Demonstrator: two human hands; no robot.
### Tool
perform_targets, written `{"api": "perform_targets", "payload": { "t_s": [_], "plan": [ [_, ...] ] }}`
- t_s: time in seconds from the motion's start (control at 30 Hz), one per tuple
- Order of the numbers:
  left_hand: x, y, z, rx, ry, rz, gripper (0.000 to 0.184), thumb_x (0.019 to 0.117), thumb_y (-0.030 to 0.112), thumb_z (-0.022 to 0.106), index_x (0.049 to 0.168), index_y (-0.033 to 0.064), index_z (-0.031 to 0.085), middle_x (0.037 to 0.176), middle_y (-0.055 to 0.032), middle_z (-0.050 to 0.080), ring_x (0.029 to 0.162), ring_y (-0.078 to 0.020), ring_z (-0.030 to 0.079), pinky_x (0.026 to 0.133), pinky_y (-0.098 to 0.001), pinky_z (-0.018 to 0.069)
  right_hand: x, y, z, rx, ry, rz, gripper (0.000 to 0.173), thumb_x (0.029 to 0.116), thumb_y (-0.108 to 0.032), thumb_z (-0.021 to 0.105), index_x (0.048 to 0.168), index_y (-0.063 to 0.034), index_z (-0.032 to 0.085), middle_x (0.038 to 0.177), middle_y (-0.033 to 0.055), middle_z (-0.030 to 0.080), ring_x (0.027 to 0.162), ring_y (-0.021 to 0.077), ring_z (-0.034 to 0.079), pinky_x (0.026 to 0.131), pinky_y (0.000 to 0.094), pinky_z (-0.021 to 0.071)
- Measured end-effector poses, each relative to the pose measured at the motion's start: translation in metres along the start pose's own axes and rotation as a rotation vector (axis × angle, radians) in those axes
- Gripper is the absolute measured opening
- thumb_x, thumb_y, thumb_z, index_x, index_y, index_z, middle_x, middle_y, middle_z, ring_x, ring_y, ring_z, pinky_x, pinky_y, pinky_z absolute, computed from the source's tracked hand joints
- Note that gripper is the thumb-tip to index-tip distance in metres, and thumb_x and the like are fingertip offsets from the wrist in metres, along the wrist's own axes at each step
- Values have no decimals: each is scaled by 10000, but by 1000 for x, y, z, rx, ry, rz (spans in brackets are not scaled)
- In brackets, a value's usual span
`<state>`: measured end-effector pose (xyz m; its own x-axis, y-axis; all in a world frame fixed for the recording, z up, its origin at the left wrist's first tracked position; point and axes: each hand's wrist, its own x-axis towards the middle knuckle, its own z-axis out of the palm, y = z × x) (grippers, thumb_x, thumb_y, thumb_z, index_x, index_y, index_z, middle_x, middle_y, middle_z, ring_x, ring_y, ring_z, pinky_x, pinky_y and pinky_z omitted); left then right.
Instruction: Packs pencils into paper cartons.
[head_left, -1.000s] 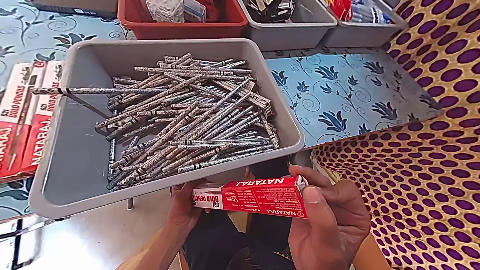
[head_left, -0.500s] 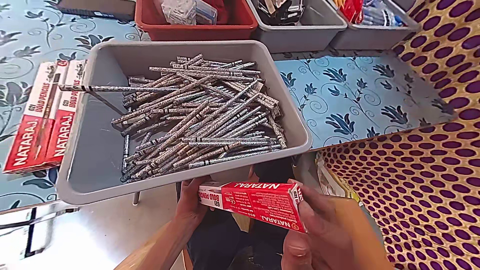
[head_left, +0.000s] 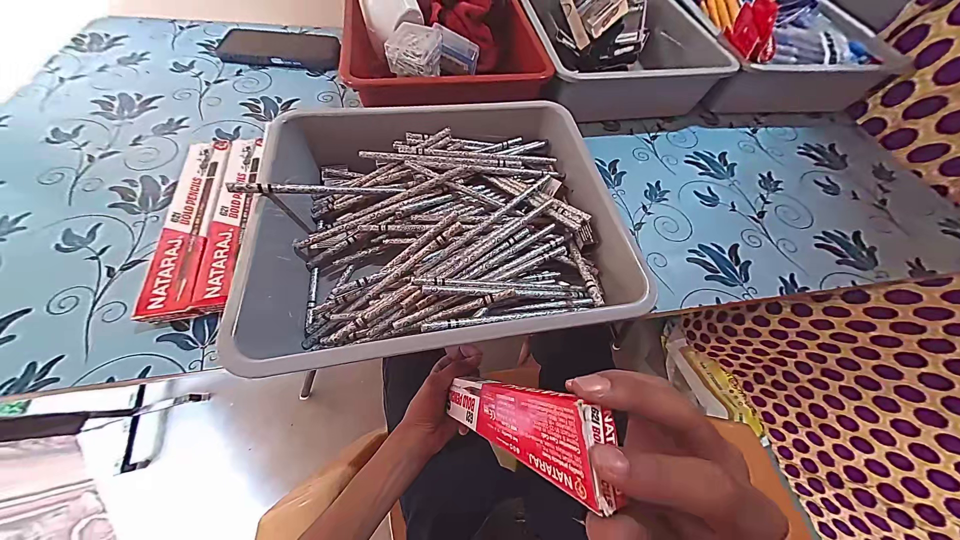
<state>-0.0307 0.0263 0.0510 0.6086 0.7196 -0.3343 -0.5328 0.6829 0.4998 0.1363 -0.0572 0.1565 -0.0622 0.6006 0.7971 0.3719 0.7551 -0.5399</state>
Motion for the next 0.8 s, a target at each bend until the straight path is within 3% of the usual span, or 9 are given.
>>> {"api": "perform_targets", "payload": {
  "t_s": [0.2, 0.43, 0.53, 0.8],
  "plan": [
    [0, -1, -1, -15, -89, -20, 269, 978, 96, 484, 838, 184, 697, 619, 46, 635, 506, -16, 618, 451, -163, 505, 0, -2, 5, 145, 20, 37, 327, 938, -294, 763, 1201, -152, 631, 1307, -29, 638, 1250, 101, 601, 1030, 242, 524],
    [-2, -4, -3, -32, -103, -75, 248, 987, 125, 505, 844, 182, 699, 644, 18, 660, 533, -35, 644, 482, -177, 531, 1, 8, 6, -8, -10, -58, 310, 969, -372, 711, 1204, -174, 676, 1280, -20, 619, 1208, 104, 607, 977, 228, 538],
    [-4, -5, -1, -15, -96, -123, 302, 1017, 113, 423, 851, 182, 665, 647, 16, 659, 504, -24, 626, 441, -159, 503, 1, 10, 6, -41, -21, -79, 319, 961, -401, 716, 1182, -174, 677, 1274, -21, 616, 1200, 98, 607, 961, 218, 539],
    [4, -7, -6, -22, -154, -138, 282, 1003, 131, 453, 834, 203, 667, 599, 51, 608, 492, -18, 598, 459, -171, 502, -3, 6, 11, 43, -14, -53, 323, 1001, -372, 662, 1258, -177, 652, 1340, -33, 599, 1251, 99, 590, 1006, 228, 529]
  ]
}}
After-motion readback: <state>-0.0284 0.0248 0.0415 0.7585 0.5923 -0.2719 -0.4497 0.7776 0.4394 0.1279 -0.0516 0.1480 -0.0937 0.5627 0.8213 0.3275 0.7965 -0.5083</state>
